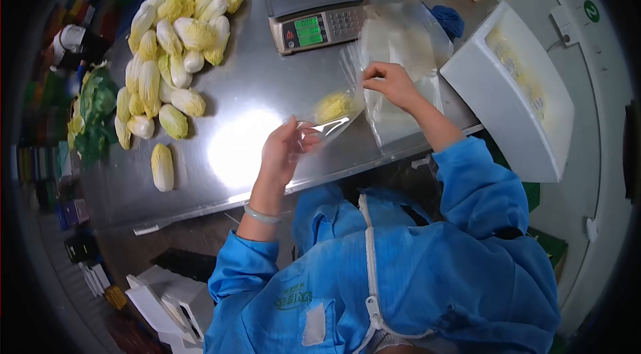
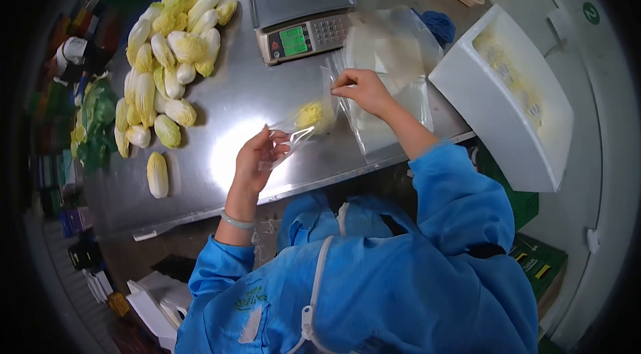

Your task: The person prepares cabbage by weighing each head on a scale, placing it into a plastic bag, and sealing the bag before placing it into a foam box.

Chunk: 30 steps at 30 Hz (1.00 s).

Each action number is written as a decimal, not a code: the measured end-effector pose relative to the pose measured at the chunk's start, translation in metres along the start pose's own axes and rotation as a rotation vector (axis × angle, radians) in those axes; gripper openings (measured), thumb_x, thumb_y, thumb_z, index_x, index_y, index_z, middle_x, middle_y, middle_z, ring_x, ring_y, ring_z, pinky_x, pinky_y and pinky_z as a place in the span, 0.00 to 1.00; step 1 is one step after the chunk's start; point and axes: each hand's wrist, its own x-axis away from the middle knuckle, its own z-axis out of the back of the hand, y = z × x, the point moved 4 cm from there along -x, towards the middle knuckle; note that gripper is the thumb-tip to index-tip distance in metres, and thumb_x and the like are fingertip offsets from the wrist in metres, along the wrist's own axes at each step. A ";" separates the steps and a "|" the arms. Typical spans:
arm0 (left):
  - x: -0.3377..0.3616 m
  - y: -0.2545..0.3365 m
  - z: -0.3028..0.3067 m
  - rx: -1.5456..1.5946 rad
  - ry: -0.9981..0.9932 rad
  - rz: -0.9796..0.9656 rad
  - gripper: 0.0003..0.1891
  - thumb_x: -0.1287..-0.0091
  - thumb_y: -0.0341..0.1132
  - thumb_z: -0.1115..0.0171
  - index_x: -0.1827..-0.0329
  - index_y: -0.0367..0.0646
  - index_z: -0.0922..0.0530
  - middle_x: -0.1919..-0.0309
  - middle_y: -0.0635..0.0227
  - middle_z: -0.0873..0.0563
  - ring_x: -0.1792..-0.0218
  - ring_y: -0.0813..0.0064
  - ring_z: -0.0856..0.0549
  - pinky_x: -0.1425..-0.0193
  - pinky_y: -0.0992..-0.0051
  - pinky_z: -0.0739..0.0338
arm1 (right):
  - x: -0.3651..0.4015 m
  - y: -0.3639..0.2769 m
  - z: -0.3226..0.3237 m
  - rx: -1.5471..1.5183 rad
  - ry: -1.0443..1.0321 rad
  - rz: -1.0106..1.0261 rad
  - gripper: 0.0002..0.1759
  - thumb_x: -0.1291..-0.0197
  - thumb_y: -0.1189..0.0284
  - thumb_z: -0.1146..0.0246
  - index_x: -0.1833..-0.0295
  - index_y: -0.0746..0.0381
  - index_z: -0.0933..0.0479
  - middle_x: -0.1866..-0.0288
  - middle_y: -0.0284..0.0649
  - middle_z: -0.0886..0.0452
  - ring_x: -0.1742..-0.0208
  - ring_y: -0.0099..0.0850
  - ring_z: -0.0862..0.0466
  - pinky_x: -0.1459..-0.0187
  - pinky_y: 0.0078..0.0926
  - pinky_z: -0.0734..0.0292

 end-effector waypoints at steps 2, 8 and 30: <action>0.025 -0.007 0.003 -0.025 0.037 -0.038 0.23 0.24 0.47 0.53 0.50 0.30 0.24 0.54 0.49 0.15 0.62 0.71 0.15 0.55 0.73 0.22 | 0.031 0.006 0.001 -0.071 0.016 0.053 0.04 0.46 0.78 0.34 0.65 0.66 0.20 0.58 0.37 0.16 0.58 0.24 0.19 0.51 0.24 0.26; 0.067 -0.155 0.046 -0.094 0.069 0.268 0.26 0.24 0.51 0.53 0.46 0.31 0.24 0.54 0.52 0.14 0.55 0.64 0.14 0.52 0.70 0.20 | 0.161 0.075 -0.029 0.364 -0.119 0.296 0.05 0.52 0.77 0.33 0.66 0.63 0.20 0.58 0.35 0.18 0.52 0.34 0.21 0.49 0.30 0.25; 0.117 -0.215 0.008 0.225 0.294 0.145 0.10 0.25 0.30 0.53 0.52 0.35 0.24 0.64 0.65 0.17 0.64 0.75 0.18 0.53 0.73 0.21 | 0.212 0.026 -0.171 0.465 -0.345 0.575 0.09 0.51 0.68 0.32 0.62 0.56 0.19 0.60 0.33 0.20 0.55 0.32 0.23 0.53 0.33 0.30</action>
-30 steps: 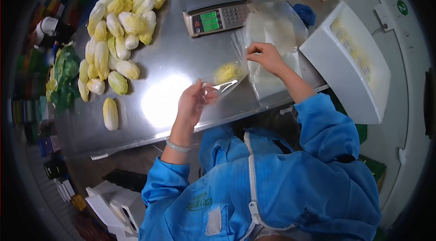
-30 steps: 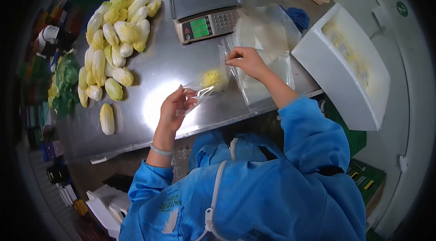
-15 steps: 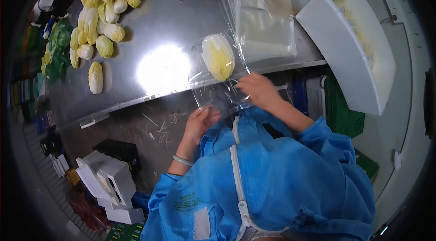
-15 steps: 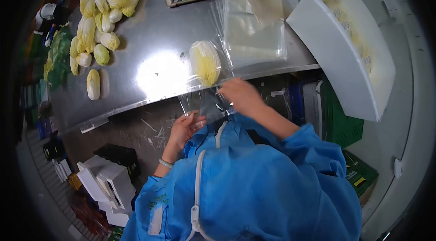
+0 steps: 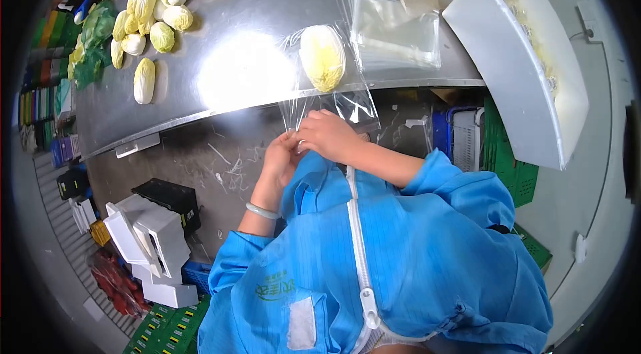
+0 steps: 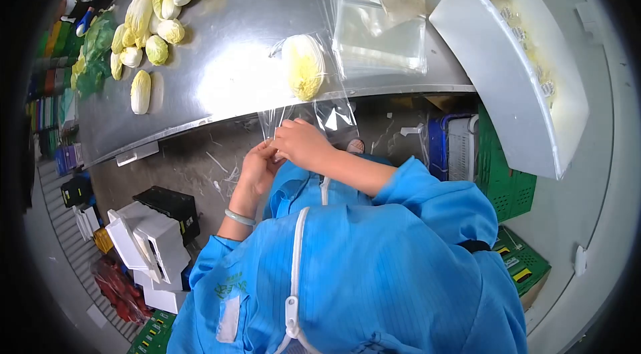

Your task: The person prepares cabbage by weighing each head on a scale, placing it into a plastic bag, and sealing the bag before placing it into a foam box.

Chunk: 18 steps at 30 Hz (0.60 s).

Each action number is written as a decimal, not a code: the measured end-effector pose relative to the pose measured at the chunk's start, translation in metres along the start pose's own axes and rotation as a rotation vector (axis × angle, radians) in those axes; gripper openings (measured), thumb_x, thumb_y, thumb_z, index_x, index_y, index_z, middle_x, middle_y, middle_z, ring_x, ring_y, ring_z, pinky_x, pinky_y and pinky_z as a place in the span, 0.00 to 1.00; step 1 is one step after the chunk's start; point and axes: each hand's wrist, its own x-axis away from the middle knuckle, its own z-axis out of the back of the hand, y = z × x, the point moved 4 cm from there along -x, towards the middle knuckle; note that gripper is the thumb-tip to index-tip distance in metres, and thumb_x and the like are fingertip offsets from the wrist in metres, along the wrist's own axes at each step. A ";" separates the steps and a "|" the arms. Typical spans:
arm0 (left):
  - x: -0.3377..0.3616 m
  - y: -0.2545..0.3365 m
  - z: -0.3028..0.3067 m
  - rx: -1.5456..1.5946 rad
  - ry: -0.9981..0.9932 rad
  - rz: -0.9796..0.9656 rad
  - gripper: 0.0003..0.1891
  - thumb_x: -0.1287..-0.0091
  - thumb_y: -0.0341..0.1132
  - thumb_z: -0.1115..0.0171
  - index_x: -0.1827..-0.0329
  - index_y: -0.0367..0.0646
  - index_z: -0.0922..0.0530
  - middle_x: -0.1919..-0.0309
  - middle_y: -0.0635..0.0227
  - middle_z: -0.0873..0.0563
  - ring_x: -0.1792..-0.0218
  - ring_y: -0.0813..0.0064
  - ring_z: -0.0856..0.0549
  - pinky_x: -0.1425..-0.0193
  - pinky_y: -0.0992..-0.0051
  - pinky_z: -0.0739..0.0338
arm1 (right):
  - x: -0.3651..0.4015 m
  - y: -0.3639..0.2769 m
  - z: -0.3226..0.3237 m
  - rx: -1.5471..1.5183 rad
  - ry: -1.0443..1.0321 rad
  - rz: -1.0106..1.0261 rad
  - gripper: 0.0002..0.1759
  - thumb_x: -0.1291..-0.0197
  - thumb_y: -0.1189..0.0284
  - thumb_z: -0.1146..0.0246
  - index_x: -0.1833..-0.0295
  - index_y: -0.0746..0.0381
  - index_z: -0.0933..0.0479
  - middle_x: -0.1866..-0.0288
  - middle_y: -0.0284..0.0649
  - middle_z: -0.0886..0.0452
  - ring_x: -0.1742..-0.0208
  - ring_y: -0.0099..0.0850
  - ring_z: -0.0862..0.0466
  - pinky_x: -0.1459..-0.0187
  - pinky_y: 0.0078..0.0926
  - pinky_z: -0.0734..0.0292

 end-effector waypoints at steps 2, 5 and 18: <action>-0.004 0.001 0.004 0.005 -0.048 -0.007 0.10 0.26 0.28 0.55 0.52 0.36 0.24 0.65 0.66 0.17 0.64 0.76 0.18 0.53 0.74 0.20 | -0.010 -0.006 -0.008 0.108 -0.025 0.027 0.08 0.53 0.68 0.34 0.66 0.58 0.19 0.65 0.33 0.20 0.56 0.32 0.23 0.54 0.32 0.30; -0.002 0.001 0.006 0.023 0.015 0.004 0.09 0.26 0.28 0.54 0.51 0.36 0.25 0.65 0.66 0.17 0.65 0.77 0.18 0.56 0.75 0.21 | -0.012 0.000 -0.022 0.086 -0.081 0.027 0.09 0.54 0.68 0.33 0.67 0.60 0.20 0.65 0.34 0.20 0.56 0.33 0.22 0.54 0.33 0.30; -0.002 0.006 0.003 -0.095 0.016 -0.025 0.14 0.26 0.27 0.55 0.42 0.38 0.27 0.58 0.64 0.17 0.61 0.79 0.18 0.52 0.75 0.21 | 0.003 0.000 -0.004 0.052 0.082 -0.008 0.06 0.46 0.67 0.37 0.67 0.58 0.20 0.65 0.32 0.22 0.56 0.31 0.24 0.52 0.31 0.31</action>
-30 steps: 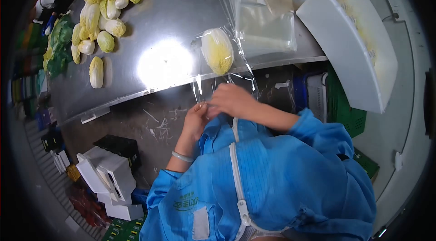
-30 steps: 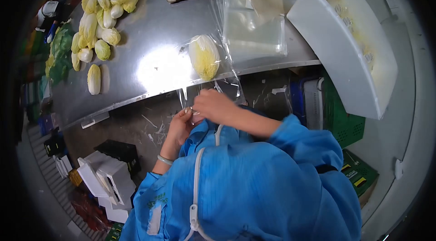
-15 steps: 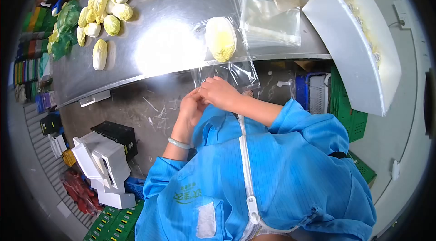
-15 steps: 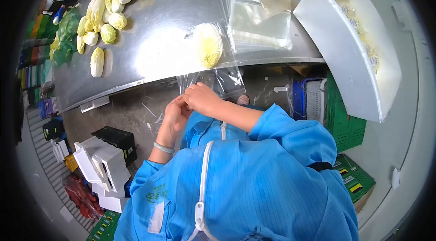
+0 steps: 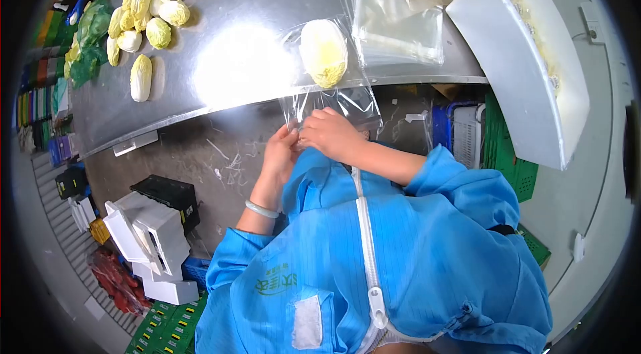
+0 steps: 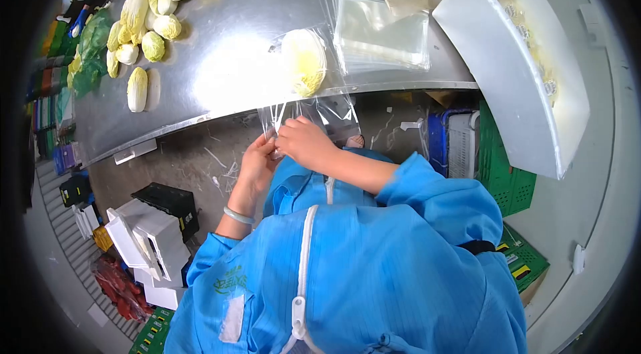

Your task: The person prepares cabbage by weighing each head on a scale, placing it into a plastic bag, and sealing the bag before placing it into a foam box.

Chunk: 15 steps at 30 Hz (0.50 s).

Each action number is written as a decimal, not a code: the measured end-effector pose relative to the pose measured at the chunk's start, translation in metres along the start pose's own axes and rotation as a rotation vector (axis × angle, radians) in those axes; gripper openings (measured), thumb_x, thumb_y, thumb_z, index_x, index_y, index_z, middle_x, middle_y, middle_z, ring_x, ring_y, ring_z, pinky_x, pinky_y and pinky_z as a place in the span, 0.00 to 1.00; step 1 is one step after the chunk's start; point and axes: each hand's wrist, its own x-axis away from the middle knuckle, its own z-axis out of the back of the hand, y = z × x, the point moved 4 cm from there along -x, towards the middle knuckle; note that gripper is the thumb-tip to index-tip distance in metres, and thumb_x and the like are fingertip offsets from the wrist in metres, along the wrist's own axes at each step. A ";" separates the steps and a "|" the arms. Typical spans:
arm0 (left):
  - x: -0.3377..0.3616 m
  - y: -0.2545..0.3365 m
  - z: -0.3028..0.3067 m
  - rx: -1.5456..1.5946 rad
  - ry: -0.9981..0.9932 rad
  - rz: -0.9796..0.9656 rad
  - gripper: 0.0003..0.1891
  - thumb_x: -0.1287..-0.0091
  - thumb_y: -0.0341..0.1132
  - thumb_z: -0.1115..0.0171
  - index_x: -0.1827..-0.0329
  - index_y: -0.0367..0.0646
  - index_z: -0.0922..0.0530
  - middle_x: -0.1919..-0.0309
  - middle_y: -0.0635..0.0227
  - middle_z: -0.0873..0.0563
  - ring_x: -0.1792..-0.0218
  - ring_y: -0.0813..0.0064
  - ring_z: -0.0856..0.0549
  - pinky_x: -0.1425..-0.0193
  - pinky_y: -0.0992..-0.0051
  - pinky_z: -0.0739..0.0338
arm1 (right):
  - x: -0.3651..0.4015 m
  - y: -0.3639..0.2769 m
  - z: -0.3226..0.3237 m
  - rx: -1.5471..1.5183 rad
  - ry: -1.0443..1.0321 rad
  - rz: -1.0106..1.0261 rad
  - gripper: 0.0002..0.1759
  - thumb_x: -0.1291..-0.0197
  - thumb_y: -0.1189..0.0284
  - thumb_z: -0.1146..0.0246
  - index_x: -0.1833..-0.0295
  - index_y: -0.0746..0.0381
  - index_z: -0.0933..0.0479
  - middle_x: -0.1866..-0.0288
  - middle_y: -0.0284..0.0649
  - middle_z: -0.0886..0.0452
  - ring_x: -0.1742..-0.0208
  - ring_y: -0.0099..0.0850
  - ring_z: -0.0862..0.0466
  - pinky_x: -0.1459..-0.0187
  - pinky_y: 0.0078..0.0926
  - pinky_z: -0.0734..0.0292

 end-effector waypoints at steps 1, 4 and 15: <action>0.000 0.001 -0.001 0.001 -0.002 0.004 0.14 0.26 0.27 0.55 0.41 0.38 0.27 0.58 0.64 0.17 0.61 0.79 0.18 0.52 0.75 0.21 | -0.007 -0.002 -0.006 0.023 -0.042 0.009 0.06 0.47 0.68 0.37 0.68 0.58 0.20 0.65 0.32 0.22 0.56 0.31 0.24 0.53 0.31 0.31; 0.003 0.004 -0.007 0.023 0.020 0.014 0.15 0.26 0.26 0.55 0.40 0.38 0.28 0.59 0.65 0.17 0.62 0.79 0.18 0.52 0.75 0.21 | -0.013 0.000 -0.015 0.042 -0.166 0.083 0.06 0.48 0.68 0.37 0.67 0.58 0.20 0.64 0.34 0.22 0.55 0.32 0.23 0.52 0.32 0.31; 0.000 0.018 0.019 -0.819 -0.017 -0.375 0.33 0.28 0.28 0.49 0.23 0.36 0.52 0.53 0.51 0.14 0.52 0.71 0.14 0.47 0.74 0.23 | 0.319 0.124 0.007 0.352 -1.512 -0.478 0.11 0.43 0.69 0.43 0.57 0.60 0.20 0.51 0.43 0.19 0.46 0.38 0.22 0.40 0.33 0.31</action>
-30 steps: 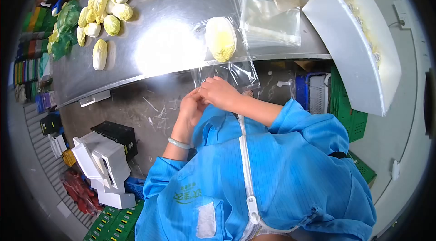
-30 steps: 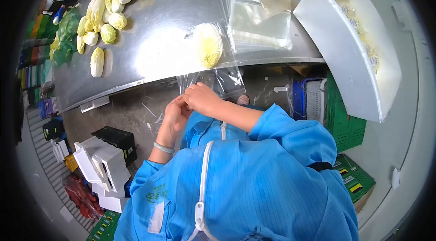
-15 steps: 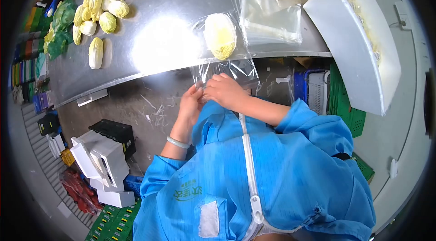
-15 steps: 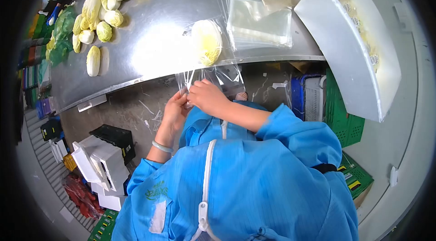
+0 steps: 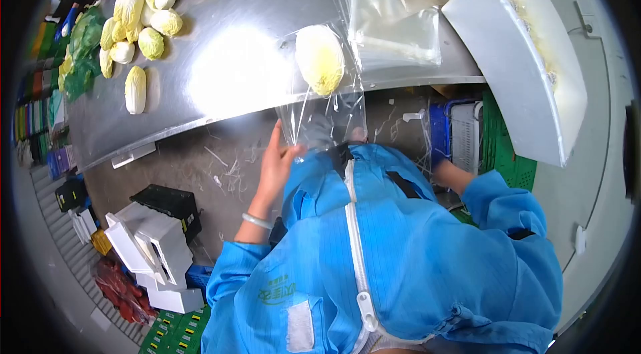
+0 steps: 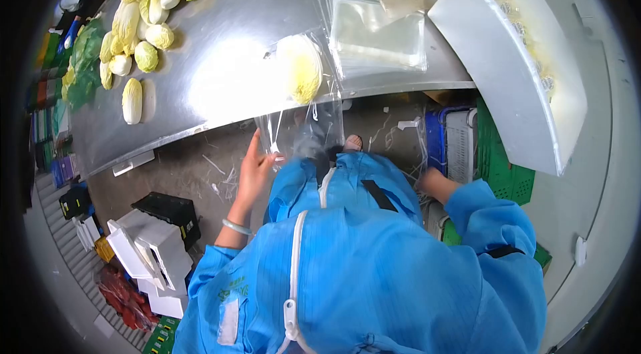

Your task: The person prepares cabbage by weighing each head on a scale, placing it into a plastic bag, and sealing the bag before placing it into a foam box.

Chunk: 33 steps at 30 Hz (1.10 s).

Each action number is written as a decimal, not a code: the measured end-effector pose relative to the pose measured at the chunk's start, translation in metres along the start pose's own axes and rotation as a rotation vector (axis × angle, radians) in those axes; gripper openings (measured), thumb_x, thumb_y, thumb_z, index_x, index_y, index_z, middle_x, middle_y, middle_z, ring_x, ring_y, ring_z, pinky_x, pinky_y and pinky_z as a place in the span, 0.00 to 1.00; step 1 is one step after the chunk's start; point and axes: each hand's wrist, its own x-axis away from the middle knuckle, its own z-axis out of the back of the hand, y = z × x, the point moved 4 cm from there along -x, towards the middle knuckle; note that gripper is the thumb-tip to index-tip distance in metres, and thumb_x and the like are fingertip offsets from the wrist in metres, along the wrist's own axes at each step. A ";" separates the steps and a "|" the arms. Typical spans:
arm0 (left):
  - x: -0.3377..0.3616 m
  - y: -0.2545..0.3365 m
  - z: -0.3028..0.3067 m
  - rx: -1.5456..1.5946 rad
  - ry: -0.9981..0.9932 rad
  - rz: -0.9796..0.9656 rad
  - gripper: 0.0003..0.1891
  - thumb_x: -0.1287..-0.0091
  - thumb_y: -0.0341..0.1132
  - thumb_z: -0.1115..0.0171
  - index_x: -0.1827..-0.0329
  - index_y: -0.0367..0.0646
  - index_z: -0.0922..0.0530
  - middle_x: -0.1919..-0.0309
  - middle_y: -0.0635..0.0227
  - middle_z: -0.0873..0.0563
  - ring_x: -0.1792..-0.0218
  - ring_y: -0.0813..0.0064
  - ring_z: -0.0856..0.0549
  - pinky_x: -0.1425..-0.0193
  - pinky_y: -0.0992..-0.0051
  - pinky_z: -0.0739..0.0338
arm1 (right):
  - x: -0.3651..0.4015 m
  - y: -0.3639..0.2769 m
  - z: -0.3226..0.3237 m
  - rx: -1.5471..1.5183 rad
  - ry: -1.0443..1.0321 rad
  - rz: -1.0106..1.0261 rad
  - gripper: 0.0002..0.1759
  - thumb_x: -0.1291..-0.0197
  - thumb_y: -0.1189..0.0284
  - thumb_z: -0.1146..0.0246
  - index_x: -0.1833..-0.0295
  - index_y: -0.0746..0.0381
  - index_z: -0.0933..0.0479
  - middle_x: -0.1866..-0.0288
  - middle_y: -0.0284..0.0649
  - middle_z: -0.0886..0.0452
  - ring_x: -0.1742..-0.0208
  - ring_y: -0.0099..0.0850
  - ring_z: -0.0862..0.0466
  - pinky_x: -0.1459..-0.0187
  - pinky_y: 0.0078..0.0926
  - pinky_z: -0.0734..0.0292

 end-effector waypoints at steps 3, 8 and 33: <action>0.003 -0.016 0.023 -0.021 0.031 -0.070 0.34 0.31 0.33 0.41 0.23 0.41 0.44 0.48 0.50 0.16 0.52 0.69 0.14 0.47 0.73 0.24 | 0.034 0.000 0.041 -0.272 0.150 -0.052 0.17 0.43 0.70 0.44 0.49 0.62 0.22 0.49 0.47 0.19 0.44 0.45 0.22 0.36 0.38 0.31; -0.011 0.007 0.021 -1.067 0.381 -0.658 0.30 0.42 0.32 0.34 0.33 0.51 0.28 0.32 0.59 0.29 0.31 0.61 0.31 0.32 0.59 0.35 | 0.074 -0.009 0.222 -0.006 1.490 -0.122 0.25 0.43 0.74 0.44 0.37 0.59 0.30 0.32 0.44 0.32 0.29 0.42 0.34 0.30 0.43 0.40; -0.126 0.043 0.009 -0.897 0.164 -0.208 0.15 0.42 0.34 0.36 0.53 0.44 0.28 0.65 0.51 0.16 0.66 0.54 0.15 0.66 0.59 0.23 | 0.075 -0.003 0.313 -0.612 1.591 0.055 0.24 0.50 0.70 0.36 0.45 0.61 0.28 0.38 0.50 0.28 0.38 0.51 0.29 0.41 0.50 0.34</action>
